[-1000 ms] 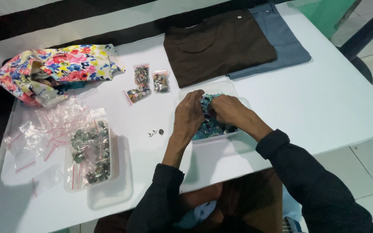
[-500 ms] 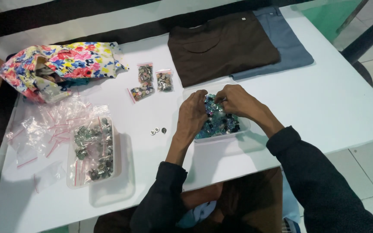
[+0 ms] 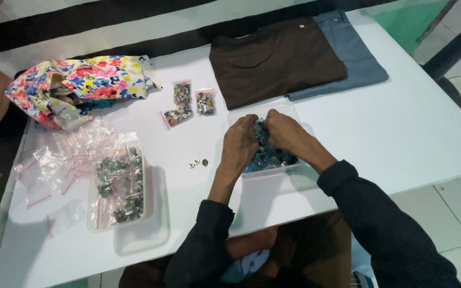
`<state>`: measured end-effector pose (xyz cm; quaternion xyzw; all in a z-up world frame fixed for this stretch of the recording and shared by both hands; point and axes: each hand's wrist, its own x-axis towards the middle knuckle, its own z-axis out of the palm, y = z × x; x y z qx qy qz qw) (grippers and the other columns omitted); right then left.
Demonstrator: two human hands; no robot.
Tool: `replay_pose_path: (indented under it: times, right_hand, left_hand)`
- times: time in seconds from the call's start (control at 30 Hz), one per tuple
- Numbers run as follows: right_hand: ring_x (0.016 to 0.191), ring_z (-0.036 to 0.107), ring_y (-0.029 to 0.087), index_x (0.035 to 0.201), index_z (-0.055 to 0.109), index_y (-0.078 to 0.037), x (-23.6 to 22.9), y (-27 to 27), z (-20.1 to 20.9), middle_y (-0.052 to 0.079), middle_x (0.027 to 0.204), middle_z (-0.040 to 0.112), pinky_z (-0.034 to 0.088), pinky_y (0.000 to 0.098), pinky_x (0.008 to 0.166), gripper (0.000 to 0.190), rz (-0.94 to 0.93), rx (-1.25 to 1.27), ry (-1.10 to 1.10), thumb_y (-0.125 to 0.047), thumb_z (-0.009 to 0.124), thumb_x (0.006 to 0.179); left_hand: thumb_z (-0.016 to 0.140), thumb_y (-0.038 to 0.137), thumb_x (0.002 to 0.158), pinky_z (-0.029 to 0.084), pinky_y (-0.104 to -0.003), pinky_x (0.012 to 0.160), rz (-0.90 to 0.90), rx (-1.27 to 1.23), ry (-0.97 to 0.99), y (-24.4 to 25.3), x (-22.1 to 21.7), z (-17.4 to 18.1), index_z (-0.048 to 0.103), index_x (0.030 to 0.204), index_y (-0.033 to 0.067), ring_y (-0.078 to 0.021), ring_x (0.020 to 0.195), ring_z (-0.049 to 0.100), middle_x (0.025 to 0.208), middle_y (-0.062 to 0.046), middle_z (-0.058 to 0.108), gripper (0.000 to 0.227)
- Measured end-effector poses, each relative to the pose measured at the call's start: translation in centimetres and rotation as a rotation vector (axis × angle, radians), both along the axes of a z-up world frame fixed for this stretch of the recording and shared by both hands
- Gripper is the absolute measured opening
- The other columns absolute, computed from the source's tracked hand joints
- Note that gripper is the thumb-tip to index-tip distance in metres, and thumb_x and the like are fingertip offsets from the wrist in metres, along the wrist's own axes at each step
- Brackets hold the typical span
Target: The person sorts small metal and plastic buttons by picking them from a large tray and placing them into separate clear plastic containers or small bags.
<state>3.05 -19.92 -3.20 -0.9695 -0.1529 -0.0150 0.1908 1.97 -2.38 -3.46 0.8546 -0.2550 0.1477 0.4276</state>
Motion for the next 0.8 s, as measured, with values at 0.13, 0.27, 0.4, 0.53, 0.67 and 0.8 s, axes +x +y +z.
replay_pose_path:
  times: [0.13,0.27,0.4,0.53,0.67,0.8]
  right_hand:
    - [0.1,0.069,0.05,0.102,0.081,-0.011,-1.3,-0.6,4.8,0.024,0.096,0.075,0.053,0.0578,0.087,0.02,-0.016,0.211,0.139,-0.015,0.065,0.089]
    - [0.08,0.073,0.03,0.092,0.083,-0.014,-1.1,-1.1,4.1,0.014,0.08,0.077,0.057,0.0447,0.076,0.014,-0.12,0.43,0.3,-0.019,0.071,0.087]
    - [0.064,0.074,0.023,0.091,0.082,-0.006,-2.0,-0.2,6.5,0.014,0.07,0.075,0.061,0.0361,0.065,0.014,-0.145,0.525,0.385,-0.008,0.068,0.091]
    - [0.064,0.076,0.026,0.111,0.076,-0.003,-0.7,-1.1,4.9,0.013,0.069,0.075,0.062,0.0389,0.07,0.023,-0.168,0.279,0.319,-0.009,0.059,0.097]
    - [0.067,0.075,0.037,0.097,0.07,0.009,-0.7,0.0,2.2,0.023,0.068,0.07,0.061,0.0437,0.06,0.015,-0.002,-0.067,0.062,0.0,0.06,0.091]
    - [0.063,0.073,0.035,0.089,0.06,0.009,1.8,-1.2,-4.9,0.018,0.063,0.064,0.057,0.0405,0.049,0.01,0.007,-0.147,-0.104,0.001,0.064,0.086]
  left_hand:
    - [0.067,0.003,0.091,0.059,-0.05,0.079,-0.037,0.058,0.019,0.2,-0.1,0.4,0.065,0.124,0.0052,-0.0429,0.093,0.073,0.099,-0.019,0.072,0.033]
    - [0.071,0.005,0.088,0.06,-0.047,0.076,-0.081,0.14,-0.004,-0.4,1.0,-1.2,0.072,0.114,0.0102,-0.0391,0.087,0.074,0.092,-0.013,0.075,0.027]
    - [0.069,0.008,0.089,0.059,-0.05,0.072,-0.058,0.146,0.036,-0.4,1.5,-2.0,0.075,0.109,0.0124,-0.0402,0.084,0.074,0.089,-0.012,0.077,0.021]
    - [0.063,0.008,0.096,0.061,-0.045,0.07,-0.014,0.107,0.004,-0.6,1.3,-2.1,0.073,0.114,0.0069,-0.0388,0.084,0.075,0.091,-0.017,0.077,0.021]
    - [0.061,0.006,0.097,0.061,-0.043,0.069,-0.001,0.052,-0.001,-0.6,1.2,-2.1,0.073,0.116,0.0042,-0.0387,0.085,0.075,0.091,-0.019,0.076,0.023]
    - [0.061,0.005,0.096,0.062,-0.042,0.068,0.007,0.033,0.005,-0.5,0.9,-1.7,0.073,0.116,0.0028,-0.0383,0.085,0.075,0.09,-0.018,0.076,0.023]
